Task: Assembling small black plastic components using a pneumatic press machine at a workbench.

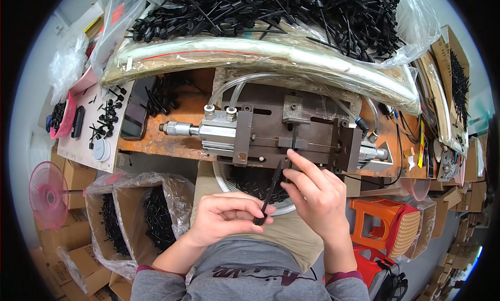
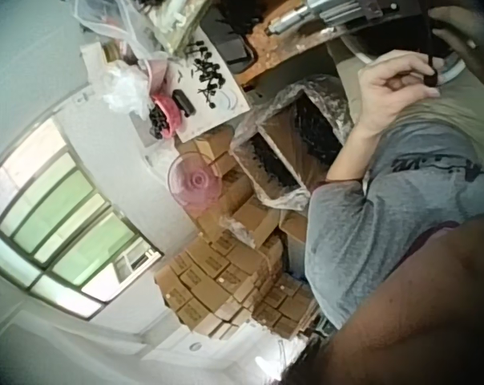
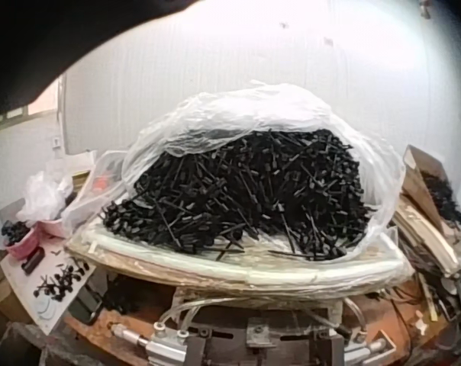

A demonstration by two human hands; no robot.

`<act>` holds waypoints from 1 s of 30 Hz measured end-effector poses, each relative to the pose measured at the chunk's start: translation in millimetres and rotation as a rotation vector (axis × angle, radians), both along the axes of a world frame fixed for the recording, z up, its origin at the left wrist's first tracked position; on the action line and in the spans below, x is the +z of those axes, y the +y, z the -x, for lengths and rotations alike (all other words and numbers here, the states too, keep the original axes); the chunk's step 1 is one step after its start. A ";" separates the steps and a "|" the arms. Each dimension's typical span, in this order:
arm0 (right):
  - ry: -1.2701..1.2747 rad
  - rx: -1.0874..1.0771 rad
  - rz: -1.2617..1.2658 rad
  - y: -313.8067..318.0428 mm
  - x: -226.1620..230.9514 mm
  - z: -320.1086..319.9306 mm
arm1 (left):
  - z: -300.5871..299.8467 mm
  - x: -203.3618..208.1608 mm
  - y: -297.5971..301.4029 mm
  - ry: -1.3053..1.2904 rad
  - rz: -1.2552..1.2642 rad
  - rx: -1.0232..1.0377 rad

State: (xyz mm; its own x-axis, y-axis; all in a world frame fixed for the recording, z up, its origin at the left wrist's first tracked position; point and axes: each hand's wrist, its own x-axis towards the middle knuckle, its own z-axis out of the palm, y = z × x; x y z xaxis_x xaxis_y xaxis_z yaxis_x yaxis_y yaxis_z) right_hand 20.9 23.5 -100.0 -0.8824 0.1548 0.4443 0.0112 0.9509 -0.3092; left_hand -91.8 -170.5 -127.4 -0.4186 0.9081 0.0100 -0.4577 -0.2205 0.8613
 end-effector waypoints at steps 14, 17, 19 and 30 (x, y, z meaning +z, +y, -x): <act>0.402 -0.021 1.363 -29.3 20.1 -0.3 | -20.4 23.3 23.2 0.987 -0.128 0.285; 0.553 -0.043 1.356 -35.5 20.8 7.6 | -21.6 34.4 25.3 1.032 -0.158 0.361; 0.672 -0.049 1.286 -35.9 31.2 15.7 | -20.1 26.1 28.3 0.867 -0.357 0.322; 0.778 -0.195 1.299 7.3 7.4 -4.1 | 175.0 163.2 -2.0 1.570 0.104 1.173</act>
